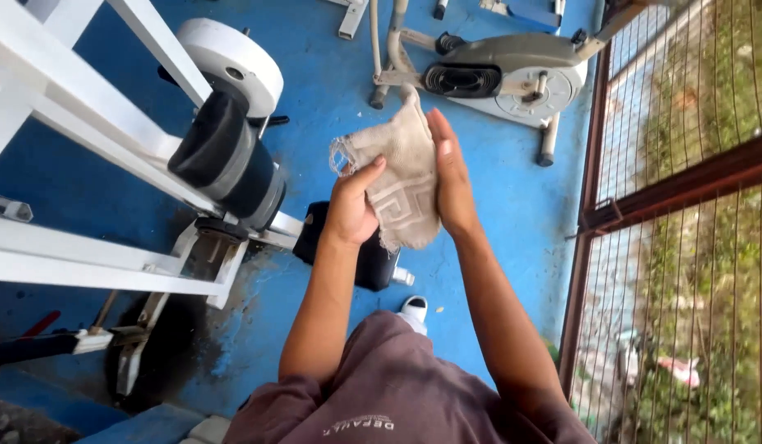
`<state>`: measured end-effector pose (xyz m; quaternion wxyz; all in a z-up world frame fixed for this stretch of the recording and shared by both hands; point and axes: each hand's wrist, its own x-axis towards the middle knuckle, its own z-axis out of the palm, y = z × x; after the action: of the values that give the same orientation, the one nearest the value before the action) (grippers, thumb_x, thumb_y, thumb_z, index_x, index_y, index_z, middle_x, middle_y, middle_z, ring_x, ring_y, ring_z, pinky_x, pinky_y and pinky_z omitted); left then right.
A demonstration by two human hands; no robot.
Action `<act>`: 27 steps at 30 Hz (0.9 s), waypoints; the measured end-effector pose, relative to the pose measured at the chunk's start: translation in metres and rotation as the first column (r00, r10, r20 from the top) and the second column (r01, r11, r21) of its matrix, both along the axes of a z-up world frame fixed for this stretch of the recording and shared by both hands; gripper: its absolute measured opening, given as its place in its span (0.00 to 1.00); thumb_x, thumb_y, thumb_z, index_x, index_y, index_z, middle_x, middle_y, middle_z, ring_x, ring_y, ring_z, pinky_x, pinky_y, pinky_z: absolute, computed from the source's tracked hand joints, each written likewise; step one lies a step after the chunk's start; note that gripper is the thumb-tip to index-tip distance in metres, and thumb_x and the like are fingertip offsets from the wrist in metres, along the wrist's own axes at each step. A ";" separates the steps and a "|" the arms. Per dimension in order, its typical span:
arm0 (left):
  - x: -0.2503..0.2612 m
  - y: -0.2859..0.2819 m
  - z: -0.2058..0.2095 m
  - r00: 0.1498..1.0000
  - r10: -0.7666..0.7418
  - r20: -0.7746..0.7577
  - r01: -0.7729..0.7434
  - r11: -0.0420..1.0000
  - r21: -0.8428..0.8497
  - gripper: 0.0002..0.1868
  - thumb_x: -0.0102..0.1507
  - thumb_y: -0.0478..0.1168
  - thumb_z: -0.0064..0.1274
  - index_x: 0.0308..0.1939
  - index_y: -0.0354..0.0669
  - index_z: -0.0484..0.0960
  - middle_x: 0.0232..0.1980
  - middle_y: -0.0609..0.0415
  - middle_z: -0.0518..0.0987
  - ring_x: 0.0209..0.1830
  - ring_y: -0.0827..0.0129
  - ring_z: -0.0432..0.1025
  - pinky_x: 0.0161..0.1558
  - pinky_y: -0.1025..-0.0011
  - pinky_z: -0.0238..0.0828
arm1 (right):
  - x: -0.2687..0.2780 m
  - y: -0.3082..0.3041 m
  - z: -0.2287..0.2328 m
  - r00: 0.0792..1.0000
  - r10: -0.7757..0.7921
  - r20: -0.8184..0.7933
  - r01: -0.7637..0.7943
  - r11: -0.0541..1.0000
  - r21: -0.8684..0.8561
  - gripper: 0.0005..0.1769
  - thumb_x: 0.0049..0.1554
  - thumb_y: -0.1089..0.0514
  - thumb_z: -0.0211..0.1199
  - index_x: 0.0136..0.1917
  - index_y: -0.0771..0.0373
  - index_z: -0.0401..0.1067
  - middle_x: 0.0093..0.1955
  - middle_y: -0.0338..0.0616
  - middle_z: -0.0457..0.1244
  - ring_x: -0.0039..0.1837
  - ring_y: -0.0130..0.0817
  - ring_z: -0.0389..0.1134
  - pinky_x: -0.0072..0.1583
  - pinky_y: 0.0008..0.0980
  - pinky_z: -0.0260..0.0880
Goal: Wiping down various gym machines and frames using a cleaning cloth.
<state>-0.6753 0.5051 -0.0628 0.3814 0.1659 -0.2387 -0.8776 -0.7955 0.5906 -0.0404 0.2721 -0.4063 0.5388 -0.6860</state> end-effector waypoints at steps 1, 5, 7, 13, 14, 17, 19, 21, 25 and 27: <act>-0.017 -0.011 -0.009 1.000 -0.009 -0.016 0.010 0.999 0.032 0.19 0.61 0.36 0.63 0.56 0.37 0.82 0.51 0.41 0.84 0.50 0.50 0.80 0.55 0.44 0.78 | -0.019 -0.011 -0.002 0.990 0.044 0.135 -0.040 0.999 -0.031 0.41 0.68 0.27 0.42 0.84 0.51 0.47 0.85 0.55 0.45 0.84 0.51 0.45 0.80 0.56 0.46; -0.086 -0.029 -0.019 0.999 0.007 -0.048 -0.005 0.999 0.050 0.20 0.62 0.36 0.62 0.57 0.37 0.82 0.52 0.40 0.84 0.52 0.51 0.80 0.56 0.44 0.77 | -0.114 -0.030 -0.029 0.942 0.122 0.312 -0.130 0.992 0.003 0.43 0.68 0.33 0.49 0.83 0.60 0.44 0.81 0.67 0.48 0.80 0.64 0.51 0.77 0.64 0.51; -0.113 -0.032 -0.015 0.999 -0.015 -0.042 0.018 0.996 0.087 0.16 0.61 0.36 0.63 0.52 0.35 0.84 0.47 0.40 0.85 0.47 0.51 0.81 0.52 0.46 0.79 | -0.144 -0.037 -0.033 0.882 0.137 0.450 -0.161 0.987 0.013 0.37 0.68 0.38 0.53 0.81 0.59 0.52 0.78 0.63 0.54 0.77 0.60 0.59 0.73 0.64 0.59; -0.166 -0.073 -0.035 0.989 0.138 0.049 -0.142 0.985 0.096 0.15 0.61 0.35 0.63 0.51 0.31 0.84 0.45 0.37 0.85 0.45 0.48 0.82 0.49 0.44 0.80 | -0.231 -0.094 -0.082 0.814 0.202 0.544 -0.249 0.968 0.014 0.25 0.64 0.55 0.60 0.72 0.63 0.67 0.62 0.58 0.68 0.63 0.51 0.73 0.63 0.57 0.74; -0.171 -0.081 -0.037 0.984 0.173 0.051 -0.177 0.979 0.098 0.15 0.61 0.35 0.63 0.51 0.31 0.84 0.45 0.37 0.85 0.45 0.48 0.82 0.49 0.44 0.80 | -0.239 -0.103 -0.080 0.806 0.230 0.546 -0.284 0.959 0.015 0.25 0.64 0.55 0.60 0.72 0.63 0.67 0.62 0.58 0.68 0.63 0.51 0.73 0.63 0.57 0.74; -0.187 -0.105 -0.042 0.928 0.352 0.123 -0.362 0.930 0.063 0.15 0.61 0.34 0.64 0.51 0.31 0.83 0.44 0.39 0.85 0.45 0.52 0.82 0.50 0.48 0.81 | -0.271 -0.138 -0.089 0.757 0.289 0.586 -0.346 0.938 -0.015 0.23 0.60 0.59 0.64 0.67 0.69 0.70 0.57 0.58 0.70 0.59 0.47 0.75 0.62 0.51 0.76; -0.200 -0.117 -0.048 0.837 0.482 0.259 -0.495 0.869 -0.020 0.19 0.63 0.37 0.63 0.56 0.34 0.80 0.48 0.42 0.84 0.47 0.54 0.81 0.53 0.51 0.80 | -0.306 -0.165 -0.112 0.683 0.372 0.629 -0.448 0.893 -0.042 0.23 0.58 0.60 0.65 0.66 0.68 0.71 0.57 0.57 0.70 0.57 0.48 0.75 0.61 0.51 0.76; -0.215 -0.132 -0.068 0.771 0.559 0.305 -0.576 0.817 -0.042 0.18 0.63 0.37 0.62 0.56 0.34 0.80 0.49 0.42 0.84 0.49 0.55 0.80 0.54 0.52 0.79 | -0.329 -0.191 -0.118 0.660 0.440 0.609 -0.536 0.844 -0.028 0.23 0.59 0.60 0.65 0.66 0.68 0.71 0.57 0.56 0.70 0.58 0.47 0.75 0.61 0.50 0.75; -0.267 -0.153 -0.075 0.637 0.664 0.391 -0.700 0.711 -0.066 0.18 0.66 0.38 0.59 0.58 0.33 0.79 0.51 0.45 0.83 0.50 0.60 0.79 0.55 0.56 0.78 | -0.369 -0.229 -0.095 0.597 0.542 0.591 -0.663 0.749 -0.017 0.23 0.60 0.61 0.64 0.67 0.68 0.70 0.57 0.56 0.70 0.58 0.48 0.75 0.60 0.50 0.76; -0.287 -0.165 -0.060 0.604 0.705 0.372 -0.741 0.668 -0.062 0.18 0.66 0.38 0.60 0.57 0.35 0.80 0.49 0.44 0.84 0.49 0.58 0.80 0.53 0.57 0.79 | -0.386 -0.254 -0.077 0.613 0.572 0.544 -0.694 0.720 0.025 0.22 0.59 0.61 0.65 0.66 0.67 0.71 0.57 0.55 0.70 0.58 0.47 0.74 0.60 0.49 0.76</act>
<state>-0.9623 0.3397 -0.1231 0.6433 0.4264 -0.1741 -0.6115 -1.1819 0.3364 -0.1173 0.6732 -0.3440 0.3454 -0.5561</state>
